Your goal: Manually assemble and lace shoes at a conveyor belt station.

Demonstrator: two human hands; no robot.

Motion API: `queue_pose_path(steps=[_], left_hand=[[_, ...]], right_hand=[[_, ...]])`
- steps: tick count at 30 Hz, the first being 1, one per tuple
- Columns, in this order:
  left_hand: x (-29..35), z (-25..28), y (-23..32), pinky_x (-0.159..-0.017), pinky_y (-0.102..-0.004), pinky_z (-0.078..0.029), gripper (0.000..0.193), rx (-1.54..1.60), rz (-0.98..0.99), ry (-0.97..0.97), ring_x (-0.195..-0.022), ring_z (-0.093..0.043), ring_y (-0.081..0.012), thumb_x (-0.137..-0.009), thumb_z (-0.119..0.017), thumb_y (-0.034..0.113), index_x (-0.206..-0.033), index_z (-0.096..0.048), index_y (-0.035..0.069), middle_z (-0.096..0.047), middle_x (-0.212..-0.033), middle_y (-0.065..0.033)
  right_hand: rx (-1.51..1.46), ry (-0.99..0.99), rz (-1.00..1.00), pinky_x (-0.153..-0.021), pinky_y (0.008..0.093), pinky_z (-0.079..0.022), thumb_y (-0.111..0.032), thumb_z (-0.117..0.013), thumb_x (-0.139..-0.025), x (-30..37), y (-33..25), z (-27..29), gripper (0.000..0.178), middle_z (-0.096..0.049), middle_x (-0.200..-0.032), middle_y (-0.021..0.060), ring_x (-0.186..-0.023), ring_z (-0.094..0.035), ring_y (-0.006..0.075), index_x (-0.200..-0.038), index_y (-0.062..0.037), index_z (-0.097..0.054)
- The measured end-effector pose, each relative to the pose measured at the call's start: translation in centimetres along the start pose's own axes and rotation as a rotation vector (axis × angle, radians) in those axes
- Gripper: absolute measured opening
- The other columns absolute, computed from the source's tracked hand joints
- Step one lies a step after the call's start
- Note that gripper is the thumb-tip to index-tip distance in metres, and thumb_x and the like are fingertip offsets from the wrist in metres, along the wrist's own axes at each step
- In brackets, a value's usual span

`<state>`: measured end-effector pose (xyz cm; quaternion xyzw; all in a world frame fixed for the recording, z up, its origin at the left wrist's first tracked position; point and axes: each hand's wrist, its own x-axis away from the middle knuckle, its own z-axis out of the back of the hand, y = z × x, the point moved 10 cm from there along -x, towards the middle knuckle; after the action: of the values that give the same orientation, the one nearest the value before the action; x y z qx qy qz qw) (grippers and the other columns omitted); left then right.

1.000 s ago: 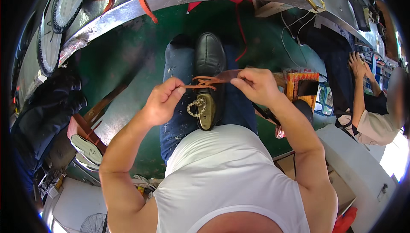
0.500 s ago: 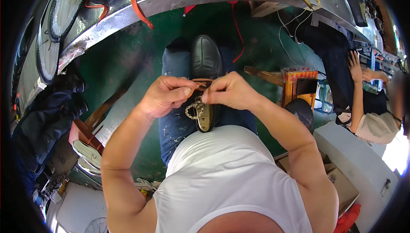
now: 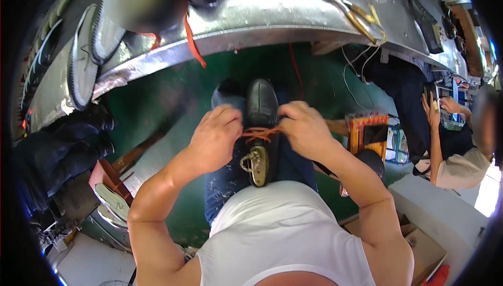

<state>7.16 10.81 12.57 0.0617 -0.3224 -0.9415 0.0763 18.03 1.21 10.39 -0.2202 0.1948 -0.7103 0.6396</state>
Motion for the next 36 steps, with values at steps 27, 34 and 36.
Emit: queue_pose_path(steps=[27,34,36], left_hand=[[-1.9,2.6,-5.2,-0.095,-0.0441,-0.054,0.086,1.540,0.407,0.288,-0.109,-0.064,-0.0293,-0.070,-0.086,0.022,-0.140,-0.040,-0.001,-0.062,-0.120,-0.0153],[7.5,-8.6,-0.8,-0.108,-0.0387,-0.036,0.106,1.191,0.677,0.448,-0.129,-0.042,-0.0207,-0.071,-0.081,-0.003,-0.151,-0.012,-0.002,-0.042,-0.139,-0.0162],[7.1,-9.5,-0.9,-0.110,-0.0390,-0.034,0.097,0.890,0.689,0.462,-0.130,-0.044,-0.0279,-0.074,-0.081,0.005,-0.149,-0.020,-0.006,-0.042,-0.139,-0.0197]], right_hand=[[-1.654,0.441,-0.165,-0.088,0.0416,-0.055,-0.023,-0.058,-0.087,-6.5,12.0,22.2,0.041,-0.067,-0.111,0.0135,-0.097,-0.067,0.0258,-0.121,-0.0002,-0.058],[-0.799,0.678,-0.318,-0.066,0.0405,-0.050,-0.012,-0.070,-0.075,-27.4,24.0,30.3,0.028,-0.064,-0.084,0.0095,-0.076,-0.060,0.0240,-0.101,-0.0051,-0.065],[-0.683,0.681,-0.419,-0.066,0.0420,-0.051,-0.012,-0.071,-0.076,-28.0,26.5,32.0,0.026,-0.067,-0.086,0.0130,-0.075,-0.063,0.0269,-0.100,-0.0005,-0.068]])
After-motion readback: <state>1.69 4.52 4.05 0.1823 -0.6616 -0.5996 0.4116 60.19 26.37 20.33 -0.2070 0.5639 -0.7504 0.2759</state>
